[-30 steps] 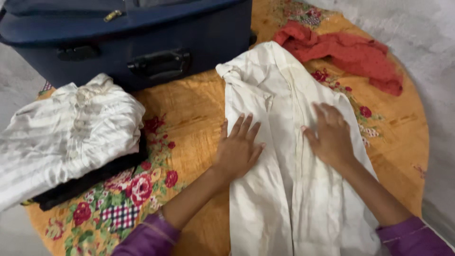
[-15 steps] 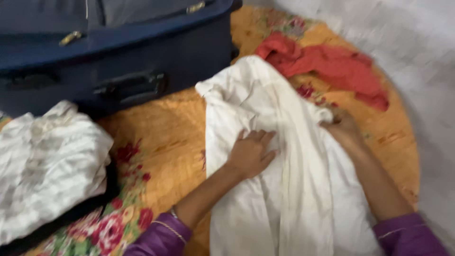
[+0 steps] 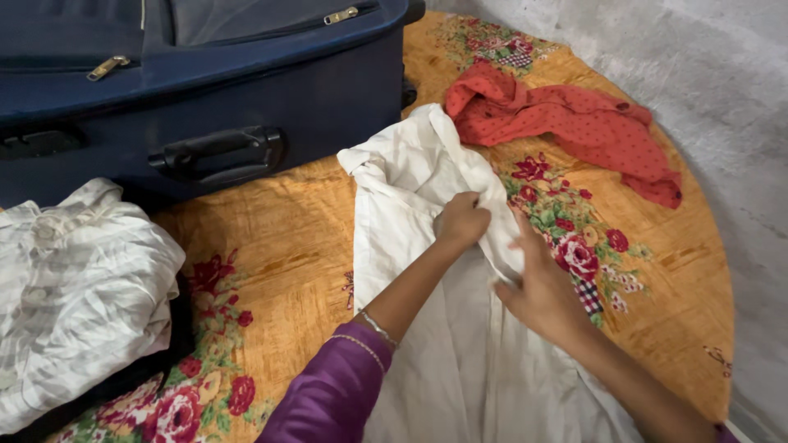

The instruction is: The person folds a striped shirt and a white shirt on a floral bedsheet next to a blue suitcase. They button the shirts, align the sleeves, and fold them into compact rectangles, placing the finished items on the bed.

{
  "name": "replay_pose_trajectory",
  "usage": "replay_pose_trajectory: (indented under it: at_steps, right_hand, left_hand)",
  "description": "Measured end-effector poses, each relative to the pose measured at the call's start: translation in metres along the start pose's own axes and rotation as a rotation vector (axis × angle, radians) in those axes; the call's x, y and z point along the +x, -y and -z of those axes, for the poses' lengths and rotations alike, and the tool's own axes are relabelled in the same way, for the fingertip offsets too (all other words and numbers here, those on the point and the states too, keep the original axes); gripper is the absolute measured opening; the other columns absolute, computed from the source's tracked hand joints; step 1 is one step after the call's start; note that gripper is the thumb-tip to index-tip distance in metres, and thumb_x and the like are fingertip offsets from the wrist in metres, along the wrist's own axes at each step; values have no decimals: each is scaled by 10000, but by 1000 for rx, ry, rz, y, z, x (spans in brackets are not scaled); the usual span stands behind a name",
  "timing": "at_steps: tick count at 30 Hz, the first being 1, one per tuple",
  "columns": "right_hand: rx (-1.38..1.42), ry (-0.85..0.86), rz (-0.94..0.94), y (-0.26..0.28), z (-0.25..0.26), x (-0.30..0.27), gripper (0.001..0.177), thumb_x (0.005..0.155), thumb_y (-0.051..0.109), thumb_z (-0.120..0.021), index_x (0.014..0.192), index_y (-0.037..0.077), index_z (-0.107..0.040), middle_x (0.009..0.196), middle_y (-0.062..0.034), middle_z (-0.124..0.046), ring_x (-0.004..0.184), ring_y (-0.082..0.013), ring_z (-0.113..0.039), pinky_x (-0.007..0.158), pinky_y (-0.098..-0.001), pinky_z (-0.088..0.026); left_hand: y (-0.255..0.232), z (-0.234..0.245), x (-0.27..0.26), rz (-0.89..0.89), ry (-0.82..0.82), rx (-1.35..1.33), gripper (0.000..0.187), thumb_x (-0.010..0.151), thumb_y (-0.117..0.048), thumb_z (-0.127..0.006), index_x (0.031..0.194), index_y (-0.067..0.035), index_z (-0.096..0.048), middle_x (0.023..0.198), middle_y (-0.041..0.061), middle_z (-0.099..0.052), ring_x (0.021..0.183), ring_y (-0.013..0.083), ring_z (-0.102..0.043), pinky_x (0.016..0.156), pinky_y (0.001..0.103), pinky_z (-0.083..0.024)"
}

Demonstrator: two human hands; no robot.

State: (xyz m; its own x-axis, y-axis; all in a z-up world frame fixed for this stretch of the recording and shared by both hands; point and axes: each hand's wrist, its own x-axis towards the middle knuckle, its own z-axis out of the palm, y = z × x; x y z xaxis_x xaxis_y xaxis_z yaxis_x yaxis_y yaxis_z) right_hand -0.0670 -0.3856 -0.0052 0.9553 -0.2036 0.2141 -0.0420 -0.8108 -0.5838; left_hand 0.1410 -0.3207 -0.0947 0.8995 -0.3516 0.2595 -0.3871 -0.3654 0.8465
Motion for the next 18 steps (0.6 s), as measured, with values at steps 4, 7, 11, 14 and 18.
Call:
replay_pose_trajectory:
  at_steps: [4, 7, 11, 14, 18]
  right_hand:
    - [-138, 115, -26, 8, 26, -46, 939, 759, 279, -793, 1566, 181, -322, 1087, -169, -690, 840, -370, -721, 745, -446, -575]
    - [-198, 258, -147, 3, 41, -79, 728, 771, 333, -791, 1429, 244, -495, 935, -115, -751, 834, -327, -746, 742, -447, -591]
    - [-475, 557, -259, -20, 48, -113, 358, 866, 420, -741, 1171, 274, -624, 857, -54, -774, 869, -266, -768, 799, -428, -588]
    - [-586, 701, -264, -44, 31, -144, 353, 901, 439, -689, 1221, 335, -584, 918, -53, -755, 914, -268, -761, 833, -424, -581]
    - [-385, 808, -38, -69, -23, -181, 552, 912, 456, -677, 1415, 379, -464, 1108, -83, -688, 985, -320, -730, 847, -441, -574]
  left_hand:
    - [10, 23, -9, 154, 51, -116, 328, 857, -221, -615, 1083, -12, -731, 877, 217, -743, 808, 351, -735, 767, 459, -562]
    - [5, 41, -12, 307, 128, -236, 334, 904, -217, -563, 1163, -44, -684, 843, 200, -728, 738, 364, -734, 699, 470, -586]
    - [7, 53, -10, 177, 53, -152, 303, 926, -219, -596, 1113, -13, -717, 846, 184, -730, 755, 321, -731, 729, 432, -555]
    - [20, 52, -7, 247, 106, -152, 302, 942, -237, -571, 1057, 2, -716, 806, 194, -728, 743, 344, -743, 709, 454, -574]
    - [37, 50, -4, 247, 92, -124, 310, 933, -257, -581, 1015, 4, -728, 853, 216, -734, 824, 372, -731, 771, 479, -554]
